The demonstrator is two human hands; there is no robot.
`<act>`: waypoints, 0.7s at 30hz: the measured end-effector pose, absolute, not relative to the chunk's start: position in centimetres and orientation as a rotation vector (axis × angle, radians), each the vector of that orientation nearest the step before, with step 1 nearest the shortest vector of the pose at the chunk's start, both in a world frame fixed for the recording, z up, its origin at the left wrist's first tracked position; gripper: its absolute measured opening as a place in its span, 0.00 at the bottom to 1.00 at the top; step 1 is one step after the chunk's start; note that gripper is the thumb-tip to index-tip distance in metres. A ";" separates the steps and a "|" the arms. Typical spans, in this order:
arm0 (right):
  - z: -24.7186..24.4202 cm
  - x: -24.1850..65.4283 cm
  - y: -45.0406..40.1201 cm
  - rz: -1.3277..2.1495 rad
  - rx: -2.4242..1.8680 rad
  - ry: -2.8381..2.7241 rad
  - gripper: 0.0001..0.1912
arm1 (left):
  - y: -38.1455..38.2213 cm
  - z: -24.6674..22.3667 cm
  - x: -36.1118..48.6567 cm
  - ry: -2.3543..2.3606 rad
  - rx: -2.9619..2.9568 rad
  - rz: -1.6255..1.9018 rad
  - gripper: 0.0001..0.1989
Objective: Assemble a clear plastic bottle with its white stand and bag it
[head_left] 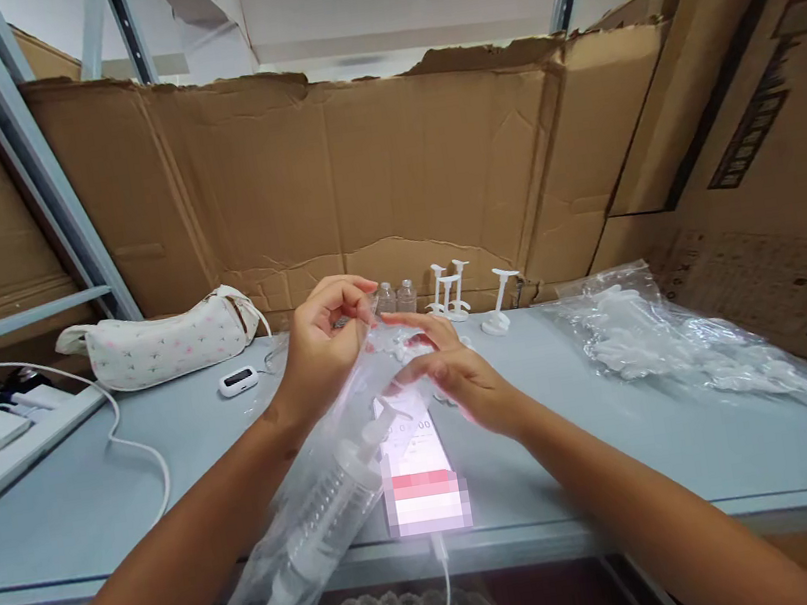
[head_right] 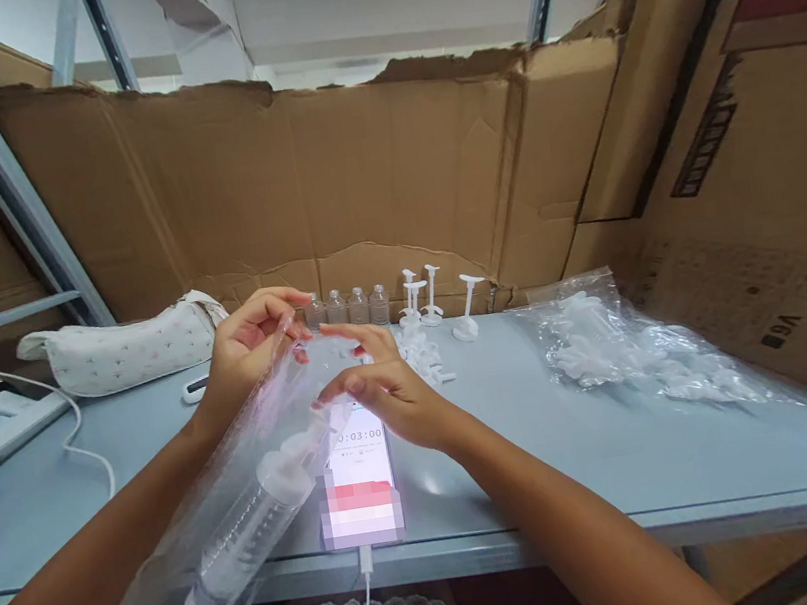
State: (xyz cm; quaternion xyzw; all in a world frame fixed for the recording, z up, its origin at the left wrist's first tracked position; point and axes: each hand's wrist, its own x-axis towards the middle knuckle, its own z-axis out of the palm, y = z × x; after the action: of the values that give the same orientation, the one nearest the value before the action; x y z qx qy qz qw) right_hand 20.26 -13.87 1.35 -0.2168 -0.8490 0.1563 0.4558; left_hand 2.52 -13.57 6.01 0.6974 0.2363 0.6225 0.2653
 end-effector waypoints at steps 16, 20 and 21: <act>1.5 20.9 -13.5 1.666 -0.196 -1.828 0.53 | -12.2 12.6 7.0 0.493 2.104 2.187 0.13; 2.1 22.3 -12.9 1.764 -0.233 -1.676 0.43 | -11.5 13.2 6.0 0.629 2.043 2.225 0.11; 2.2 22.8 -12.6 1.783 -0.244 -1.634 0.42 | -11.1 13.1 5.6 0.656 1.984 2.236 0.09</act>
State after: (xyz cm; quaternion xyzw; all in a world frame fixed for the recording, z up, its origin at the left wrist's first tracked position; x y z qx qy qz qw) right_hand 22.77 -12.64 2.23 -0.0942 -0.6301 0.6878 0.3481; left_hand 5.57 -11.06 13.15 0.6476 0.2141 0.7301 0.0405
